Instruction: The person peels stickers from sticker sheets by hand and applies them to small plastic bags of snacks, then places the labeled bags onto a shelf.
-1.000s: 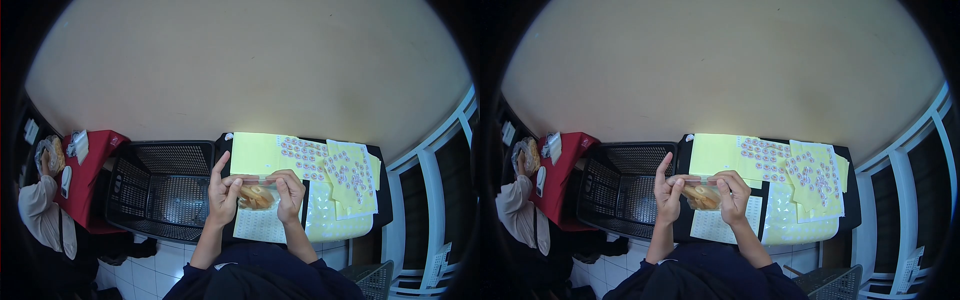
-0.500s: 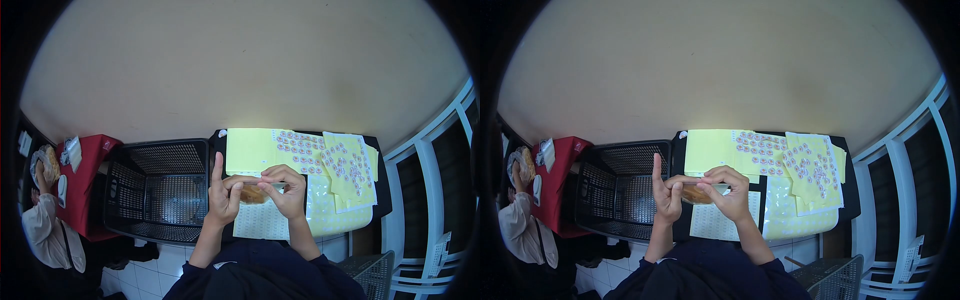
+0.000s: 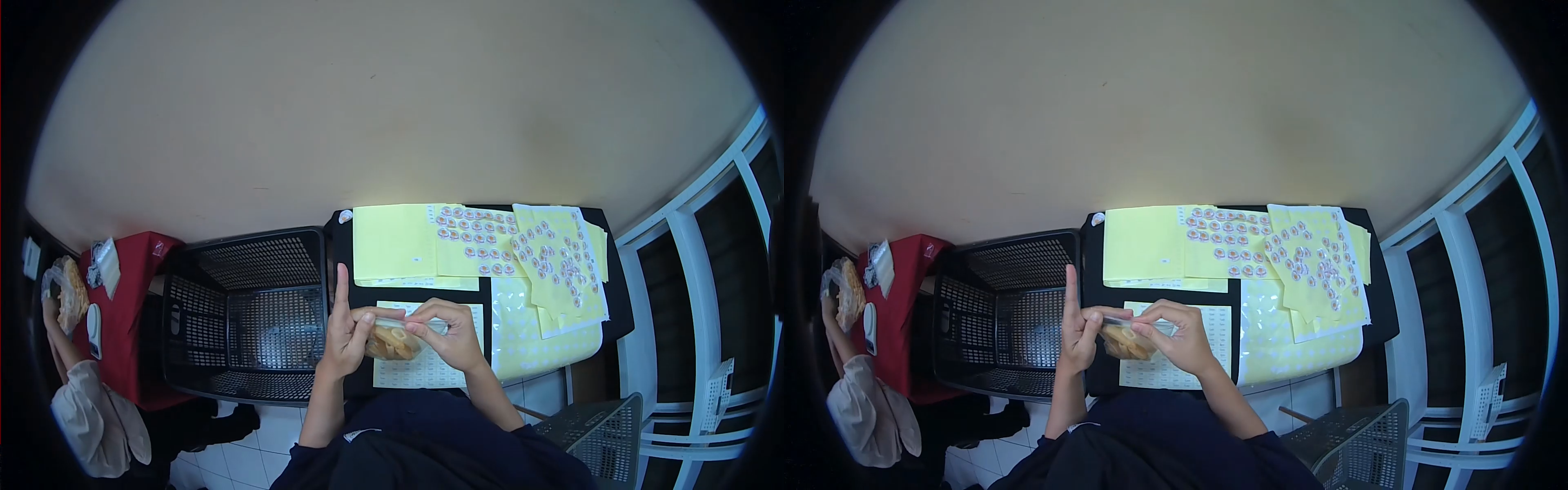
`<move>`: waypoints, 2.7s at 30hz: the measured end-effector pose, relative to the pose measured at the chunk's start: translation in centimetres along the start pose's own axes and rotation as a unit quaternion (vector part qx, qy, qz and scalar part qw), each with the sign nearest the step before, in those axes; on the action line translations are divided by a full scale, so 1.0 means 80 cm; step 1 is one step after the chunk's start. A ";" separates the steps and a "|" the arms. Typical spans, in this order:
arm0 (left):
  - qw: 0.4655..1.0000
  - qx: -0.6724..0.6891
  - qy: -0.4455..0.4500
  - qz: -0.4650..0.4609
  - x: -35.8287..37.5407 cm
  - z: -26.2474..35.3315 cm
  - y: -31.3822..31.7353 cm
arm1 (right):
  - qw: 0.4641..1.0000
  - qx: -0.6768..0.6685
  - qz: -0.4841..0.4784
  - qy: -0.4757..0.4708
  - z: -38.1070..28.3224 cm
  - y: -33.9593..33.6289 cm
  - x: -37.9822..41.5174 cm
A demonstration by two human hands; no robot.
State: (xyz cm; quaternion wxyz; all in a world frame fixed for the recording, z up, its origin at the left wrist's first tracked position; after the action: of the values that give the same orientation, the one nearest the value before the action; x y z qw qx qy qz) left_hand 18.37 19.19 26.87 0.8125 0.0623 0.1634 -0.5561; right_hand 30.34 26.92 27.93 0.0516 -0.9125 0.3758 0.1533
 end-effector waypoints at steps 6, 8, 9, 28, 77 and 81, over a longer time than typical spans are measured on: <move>0.986 0.053 -0.078 -0.138 0.022 -0.054 0.037 | 0.979 -0.155 0.106 0.080 0.053 -0.021 0.021; 0.970 0.042 -0.168 -0.171 0.034 -0.068 0.051 | 0.965 -0.192 0.150 0.100 0.068 -0.032 0.021; 0.970 0.043 -0.168 -0.173 0.038 -0.074 0.052 | 0.977 -0.162 0.116 0.079 0.075 -0.034 0.018; 0.875 0.350 -0.332 -0.048 0.071 -0.212 0.057 | 0.861 0.495 0.109 0.045 0.189 -0.136 -0.127; 0.918 0.276 -0.255 0.126 0.027 -0.142 0.022 | 0.954 -0.084 0.257 0.128 0.155 -0.101 -0.018; 0.930 0.263 -0.227 0.125 0.019 -0.143 0.023 | 0.954 -0.138 0.216 0.154 0.162 -0.082 -0.005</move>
State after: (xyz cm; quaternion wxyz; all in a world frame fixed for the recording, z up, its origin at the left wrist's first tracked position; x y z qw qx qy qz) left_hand 18.31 21.78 15.51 0.8454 0.1656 -0.1860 -0.4726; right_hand 31.58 34.60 15.61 -0.1678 -0.8205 0.5422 0.0689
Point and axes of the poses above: each hand's wrist, its own x-axis away from the middle knuckle, its own y-axis out of the palm, z = x × y, the point moved 7 cm from there along -x, towards the middle knuckle, and after that the axes turned 10 degrees about -x, right-handed, at the moved point
